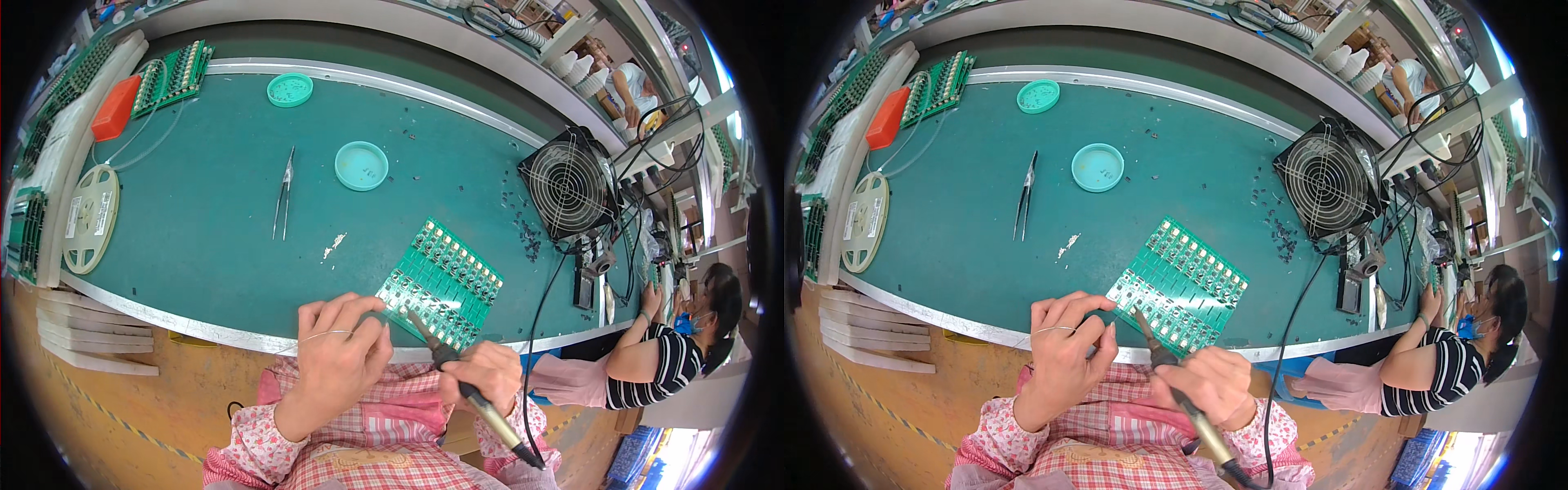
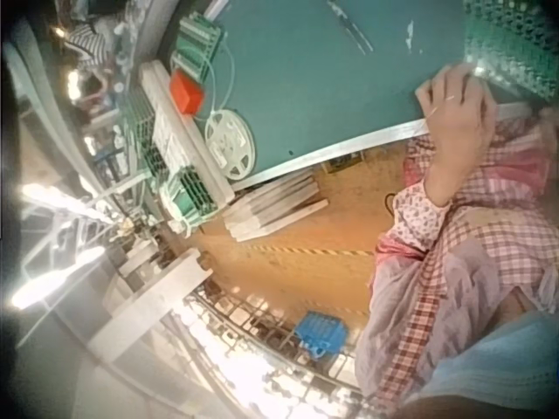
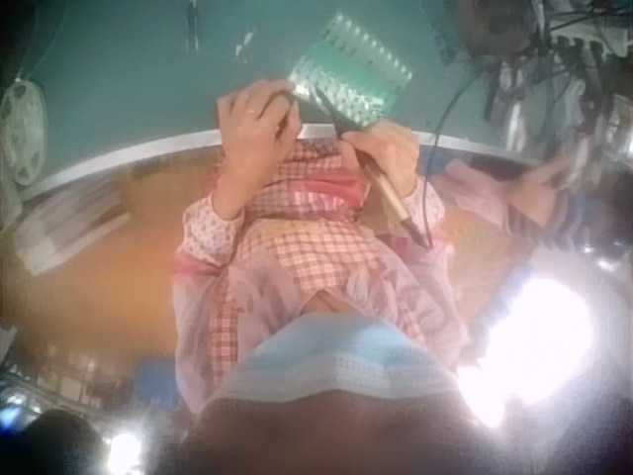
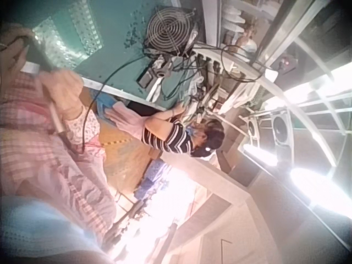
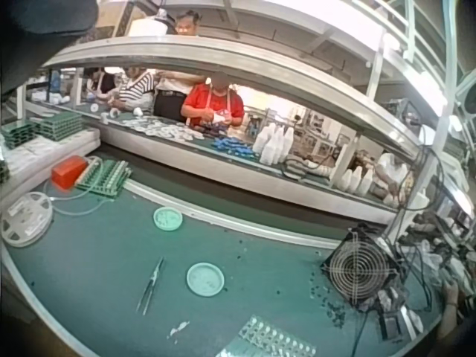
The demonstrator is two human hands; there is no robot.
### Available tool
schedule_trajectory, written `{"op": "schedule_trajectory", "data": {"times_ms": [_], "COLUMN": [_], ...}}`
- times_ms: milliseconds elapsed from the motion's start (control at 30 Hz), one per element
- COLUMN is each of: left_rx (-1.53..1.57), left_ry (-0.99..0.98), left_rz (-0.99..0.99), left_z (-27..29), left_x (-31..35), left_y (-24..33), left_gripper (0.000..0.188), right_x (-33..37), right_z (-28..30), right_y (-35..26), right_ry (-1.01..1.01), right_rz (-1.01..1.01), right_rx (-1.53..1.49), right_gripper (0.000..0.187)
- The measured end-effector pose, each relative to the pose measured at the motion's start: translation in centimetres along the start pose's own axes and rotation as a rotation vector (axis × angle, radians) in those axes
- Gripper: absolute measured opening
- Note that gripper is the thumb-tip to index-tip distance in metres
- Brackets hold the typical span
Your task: The person solders electronic components onto a printed circuit board using a soldering iron, solder wire, and tweezers.
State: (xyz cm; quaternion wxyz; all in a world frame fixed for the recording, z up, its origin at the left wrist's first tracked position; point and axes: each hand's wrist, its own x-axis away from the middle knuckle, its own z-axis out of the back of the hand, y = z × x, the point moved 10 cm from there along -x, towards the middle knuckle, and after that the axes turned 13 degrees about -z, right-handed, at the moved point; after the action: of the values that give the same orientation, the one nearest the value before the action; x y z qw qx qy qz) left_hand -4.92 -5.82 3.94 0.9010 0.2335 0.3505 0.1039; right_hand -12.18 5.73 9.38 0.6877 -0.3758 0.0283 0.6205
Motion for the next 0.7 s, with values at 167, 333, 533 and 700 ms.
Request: {"op": "schedule_trajectory", "data": {"times_ms": [167, 333, 533, 700], "left_rx": [0.004, 0.003, -0.01, -0.019], "left_ry": [0.002, -0.009, -0.014, -0.016], "left_rz": [0.004, 0.021, 0.03, 0.036], "left_z": [-0.1, -0.1, -0.2, -0.3], "left_x": [-0.4, -0.5, -0.6, -0.6], "left_y": [0.1, 0.1, 0.1, 0.0], "left_gripper": [0.014, 0.014, 0.014, 0.014], "right_x": [0.2, 1.9, 1.2, 1.5], "right_z": [1.7, 1.1, 0.7, 0.5], "right_y": [2.8, 8.7, 9.7, 8.8], "right_ry": [0.152, 0.302, 0.282, 0.245], "right_rz": [-0.241, -0.801, -0.848, -0.735], "right_rx": [-0.185, -0.578, -0.689, -0.553], "right_gripper": [0.027, 0.014, 0.012, 0.014]}}
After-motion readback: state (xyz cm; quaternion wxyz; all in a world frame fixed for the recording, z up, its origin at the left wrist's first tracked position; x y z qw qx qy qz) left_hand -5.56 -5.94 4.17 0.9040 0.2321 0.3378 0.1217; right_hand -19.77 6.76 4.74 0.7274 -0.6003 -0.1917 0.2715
